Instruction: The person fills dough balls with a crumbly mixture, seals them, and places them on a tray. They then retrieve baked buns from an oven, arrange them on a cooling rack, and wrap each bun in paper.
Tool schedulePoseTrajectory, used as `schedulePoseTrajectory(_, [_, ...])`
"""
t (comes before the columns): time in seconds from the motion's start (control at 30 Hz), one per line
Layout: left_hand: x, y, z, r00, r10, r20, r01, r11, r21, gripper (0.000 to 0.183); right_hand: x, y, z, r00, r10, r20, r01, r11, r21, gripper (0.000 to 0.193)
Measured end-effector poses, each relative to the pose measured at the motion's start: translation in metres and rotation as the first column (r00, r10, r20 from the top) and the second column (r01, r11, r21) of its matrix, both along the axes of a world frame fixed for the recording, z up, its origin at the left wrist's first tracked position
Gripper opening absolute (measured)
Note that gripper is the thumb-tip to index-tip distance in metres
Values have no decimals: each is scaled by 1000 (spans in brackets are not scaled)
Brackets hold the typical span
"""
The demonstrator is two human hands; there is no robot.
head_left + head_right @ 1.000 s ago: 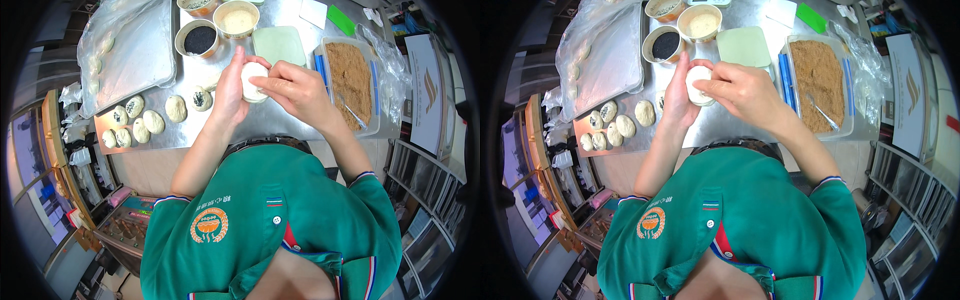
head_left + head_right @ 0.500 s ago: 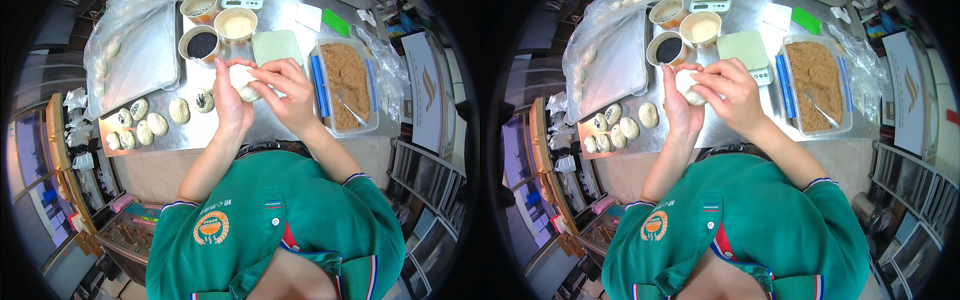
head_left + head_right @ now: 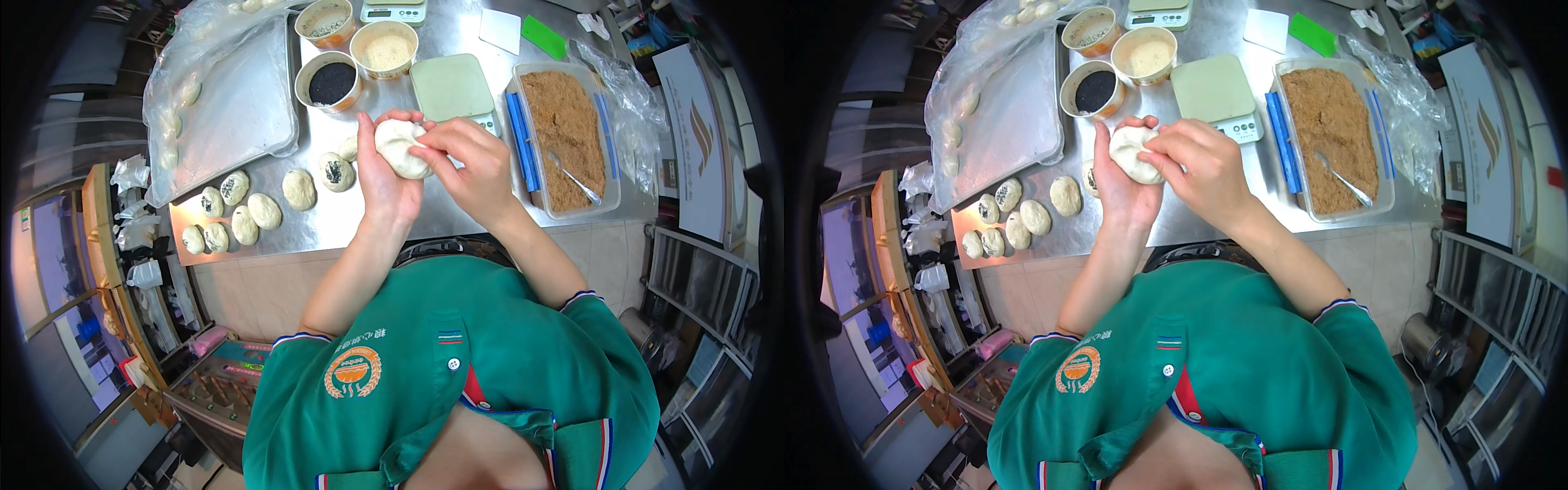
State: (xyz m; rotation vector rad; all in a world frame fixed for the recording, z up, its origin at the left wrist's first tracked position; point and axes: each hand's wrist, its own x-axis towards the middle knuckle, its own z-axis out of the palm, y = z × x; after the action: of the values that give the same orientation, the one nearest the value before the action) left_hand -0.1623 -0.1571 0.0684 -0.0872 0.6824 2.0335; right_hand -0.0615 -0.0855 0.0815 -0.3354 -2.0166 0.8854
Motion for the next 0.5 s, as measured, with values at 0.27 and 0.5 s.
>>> schedulePoseTrajectory(0.27, [7, -1, 1, 991, -127, 45, 126, 992, 5, 51, -11, 14, 18, 994, -111, 0, 110, 990, 89, 20])
schedulePoseTrajectory(0.5, [-8, 17, 13, 925, -179, -335, 174, 984, -46, 73, -34, -8, 14, 968, 41, -247, -203, 708, -677, 46])
